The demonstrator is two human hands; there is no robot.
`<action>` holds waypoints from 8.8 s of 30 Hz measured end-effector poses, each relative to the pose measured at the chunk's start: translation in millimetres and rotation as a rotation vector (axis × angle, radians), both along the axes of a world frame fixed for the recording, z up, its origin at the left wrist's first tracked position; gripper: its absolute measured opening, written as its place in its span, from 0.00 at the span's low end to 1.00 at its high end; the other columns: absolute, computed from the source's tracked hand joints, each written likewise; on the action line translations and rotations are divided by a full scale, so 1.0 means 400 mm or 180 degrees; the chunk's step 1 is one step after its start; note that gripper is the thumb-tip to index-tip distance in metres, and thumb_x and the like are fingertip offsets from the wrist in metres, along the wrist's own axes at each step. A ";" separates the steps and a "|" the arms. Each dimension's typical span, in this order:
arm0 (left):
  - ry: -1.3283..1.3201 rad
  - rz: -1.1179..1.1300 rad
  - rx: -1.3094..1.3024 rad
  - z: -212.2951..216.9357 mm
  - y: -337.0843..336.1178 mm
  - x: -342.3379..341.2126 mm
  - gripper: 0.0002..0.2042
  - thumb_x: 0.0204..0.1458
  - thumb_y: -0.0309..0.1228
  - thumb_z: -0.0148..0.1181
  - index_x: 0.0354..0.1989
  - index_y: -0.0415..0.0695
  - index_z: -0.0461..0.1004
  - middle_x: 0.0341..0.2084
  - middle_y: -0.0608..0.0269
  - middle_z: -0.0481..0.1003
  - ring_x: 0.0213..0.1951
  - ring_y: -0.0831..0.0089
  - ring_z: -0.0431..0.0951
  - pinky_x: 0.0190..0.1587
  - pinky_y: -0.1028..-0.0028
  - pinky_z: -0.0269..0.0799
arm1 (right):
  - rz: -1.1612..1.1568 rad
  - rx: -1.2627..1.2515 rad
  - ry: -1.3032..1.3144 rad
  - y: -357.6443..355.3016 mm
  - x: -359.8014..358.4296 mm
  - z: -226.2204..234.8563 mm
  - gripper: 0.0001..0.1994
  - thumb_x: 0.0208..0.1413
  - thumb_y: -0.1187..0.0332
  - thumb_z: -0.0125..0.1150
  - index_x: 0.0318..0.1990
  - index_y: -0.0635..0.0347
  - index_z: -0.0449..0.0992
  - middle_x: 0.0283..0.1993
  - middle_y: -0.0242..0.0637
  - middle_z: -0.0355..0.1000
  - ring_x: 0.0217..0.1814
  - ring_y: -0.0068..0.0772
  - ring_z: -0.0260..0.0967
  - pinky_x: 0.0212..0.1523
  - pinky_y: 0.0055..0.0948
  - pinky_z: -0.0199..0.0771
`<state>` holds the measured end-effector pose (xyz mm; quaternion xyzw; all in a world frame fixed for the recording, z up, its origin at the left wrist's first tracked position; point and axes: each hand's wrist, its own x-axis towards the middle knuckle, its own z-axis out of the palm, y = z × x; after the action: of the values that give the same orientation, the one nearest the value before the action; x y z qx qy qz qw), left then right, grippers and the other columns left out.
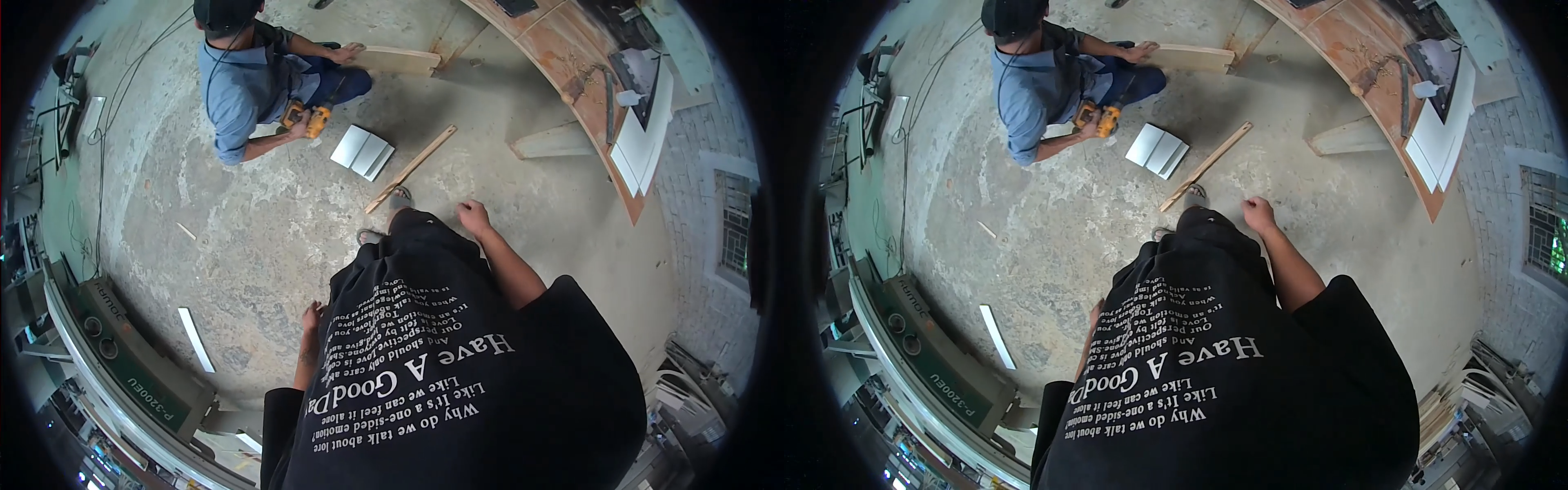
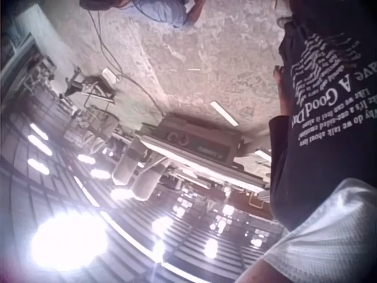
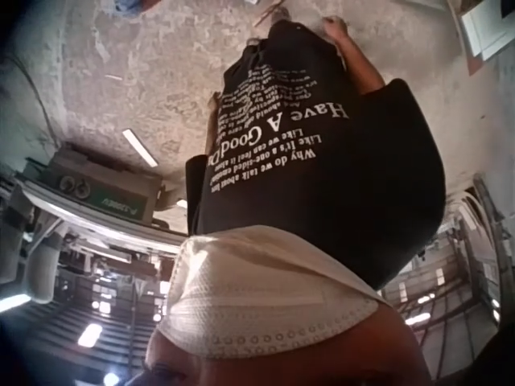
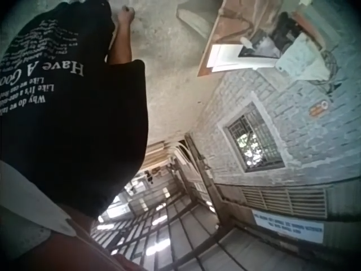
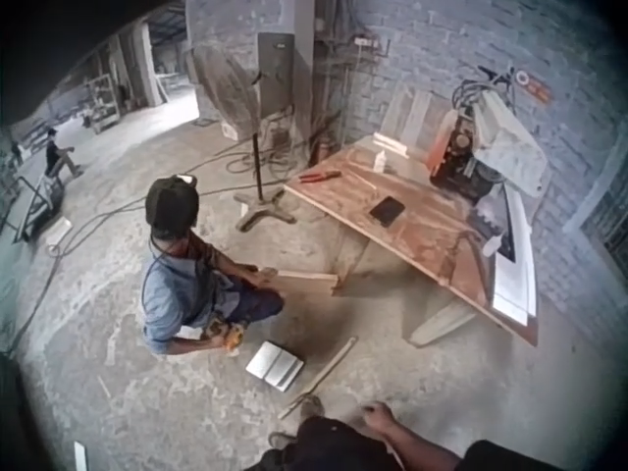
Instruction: Assembling wooden panels into a structure using a power drill and screws while sitting on the floor.
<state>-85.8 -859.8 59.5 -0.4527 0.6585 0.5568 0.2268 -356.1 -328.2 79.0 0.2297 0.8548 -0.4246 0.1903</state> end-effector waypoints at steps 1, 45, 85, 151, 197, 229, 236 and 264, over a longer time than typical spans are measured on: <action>0.0037 0.0041 0.0033 0.023 0.004 -0.037 0.27 0.67 0.46 0.53 0.64 0.36 0.70 0.56 0.52 0.78 0.49 0.60 0.83 0.49 0.64 0.77 | 0.0140 0.0216 0.0026 0.032 0.019 -0.046 0.17 0.63 0.57 0.61 0.31 0.64 0.80 0.24 0.36 0.76 0.26 0.28 0.74 0.30 0.34 0.72; -0.0136 -0.0296 0.0540 0.152 0.040 -0.755 0.21 0.67 0.47 0.55 0.60 0.47 0.71 0.51 0.60 0.79 0.46 0.67 0.81 0.41 0.65 0.74 | -0.0027 0.0503 -0.0509 0.177 0.160 -0.153 0.22 0.61 0.52 0.62 0.41 0.68 0.83 0.34 0.43 0.81 0.35 0.38 0.80 0.41 0.40 0.78; 0.0455 -0.2706 0.0960 0.031 -0.411 -0.564 0.22 0.65 0.41 0.57 0.59 0.36 0.75 0.54 0.56 0.79 0.52 0.67 0.80 0.57 0.68 0.74 | -0.1230 -0.0224 -0.0848 -0.195 0.184 -0.083 0.19 0.62 0.55 0.62 0.45 0.66 0.79 0.38 0.40 0.81 0.38 0.35 0.82 0.30 0.35 0.78; -0.0306 -0.1068 0.0175 0.294 0.057 -0.696 0.17 0.64 0.47 0.57 0.53 0.50 0.75 0.43 0.63 0.80 0.41 0.70 0.81 0.42 0.65 0.71 | -0.1207 -0.0025 -0.0323 0.096 0.071 -0.242 0.20 0.60 0.55 0.60 0.36 0.68 0.81 0.27 0.42 0.80 0.29 0.35 0.81 0.33 0.34 0.77; -0.0452 -0.1481 0.0327 0.172 0.083 -0.687 0.21 0.68 0.48 0.53 0.57 0.43 0.75 0.44 0.55 0.82 0.43 0.65 0.82 0.44 0.64 0.77 | -0.1608 -0.0269 -0.0608 0.173 0.157 -0.252 0.19 0.61 0.57 0.59 0.43 0.67 0.80 0.31 0.43 0.81 0.28 0.35 0.79 0.29 0.35 0.77; -0.0355 -0.1431 0.0156 0.194 0.104 -0.688 0.20 0.67 0.42 0.54 0.53 0.36 0.75 0.43 0.50 0.81 0.46 0.63 0.83 0.47 0.67 0.79 | -0.1491 -0.0238 -0.0625 0.176 0.159 -0.243 0.20 0.61 0.54 0.62 0.42 0.67 0.81 0.31 0.42 0.81 0.29 0.33 0.80 0.29 0.33 0.77; -0.0332 -0.1124 0.0305 0.160 0.079 -0.665 0.19 0.67 0.42 0.54 0.53 0.36 0.75 0.41 0.50 0.82 0.42 0.65 0.84 0.44 0.69 0.79 | -0.1320 0.0041 -0.0553 0.171 0.152 -0.240 0.21 0.62 0.53 0.59 0.44 0.67 0.81 0.31 0.43 0.82 0.29 0.34 0.81 0.34 0.36 0.78; -0.0285 -0.1161 0.0405 0.131 0.074 -0.660 0.19 0.68 0.41 0.54 0.54 0.36 0.75 0.42 0.52 0.82 0.43 0.68 0.84 0.43 0.71 0.80 | -0.1444 -0.0049 -0.0730 0.166 0.179 -0.226 0.21 0.59 0.55 0.60 0.45 0.68 0.81 0.36 0.43 0.83 0.34 0.33 0.83 0.38 0.36 0.80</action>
<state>-349.7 -830.1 112.0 -0.3350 0.6822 0.5263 0.3812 -284.7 -261.9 -11.4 0.4607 0.7510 -0.4342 0.1876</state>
